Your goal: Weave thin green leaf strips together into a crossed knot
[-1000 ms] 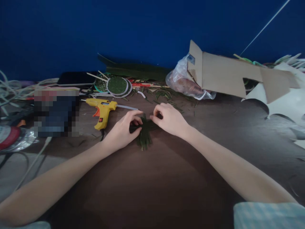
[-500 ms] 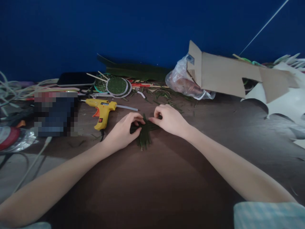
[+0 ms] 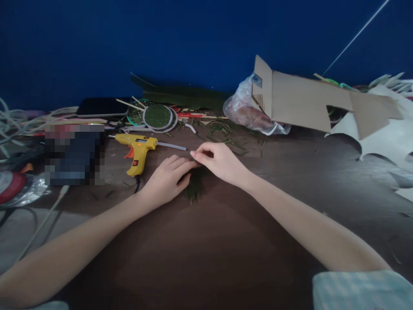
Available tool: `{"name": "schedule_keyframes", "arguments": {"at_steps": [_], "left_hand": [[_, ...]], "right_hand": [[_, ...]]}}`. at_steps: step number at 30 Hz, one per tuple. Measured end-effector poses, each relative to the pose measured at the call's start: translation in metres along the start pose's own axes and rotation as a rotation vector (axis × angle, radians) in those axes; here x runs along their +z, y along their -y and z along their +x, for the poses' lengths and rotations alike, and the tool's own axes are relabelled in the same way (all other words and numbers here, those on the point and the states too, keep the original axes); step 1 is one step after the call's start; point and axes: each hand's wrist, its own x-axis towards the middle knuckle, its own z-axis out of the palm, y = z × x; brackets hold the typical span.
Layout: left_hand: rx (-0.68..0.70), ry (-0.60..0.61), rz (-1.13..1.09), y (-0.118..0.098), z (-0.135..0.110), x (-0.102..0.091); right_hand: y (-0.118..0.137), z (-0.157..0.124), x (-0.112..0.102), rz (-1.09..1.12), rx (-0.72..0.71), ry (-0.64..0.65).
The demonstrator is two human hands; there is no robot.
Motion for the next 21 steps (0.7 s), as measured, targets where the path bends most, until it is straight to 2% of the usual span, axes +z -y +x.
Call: {"name": "schedule_keyframes", "arguments": {"at_steps": [6, 10, 13, 21], "left_hand": [[-0.066, -0.035, -0.133, 0.002, 0.0, 0.003], [-0.08, -0.051, -0.166, 0.003, 0.0, 0.003], [-0.115, -0.053, -0.181, 0.002, 0.001, 0.002], [-0.2, -0.1, -0.303, 0.0, 0.001, 0.003]], "right_hand": [[-0.005, 0.001, -0.002, 0.101, -0.034, 0.047], [-0.013, 0.001, -0.003, -0.108, -0.086, 0.0], [-0.016, 0.001, -0.003, -0.244, -0.165, 0.028], [-0.017, -0.001, 0.001, -0.35, -0.172, 0.081]]}}
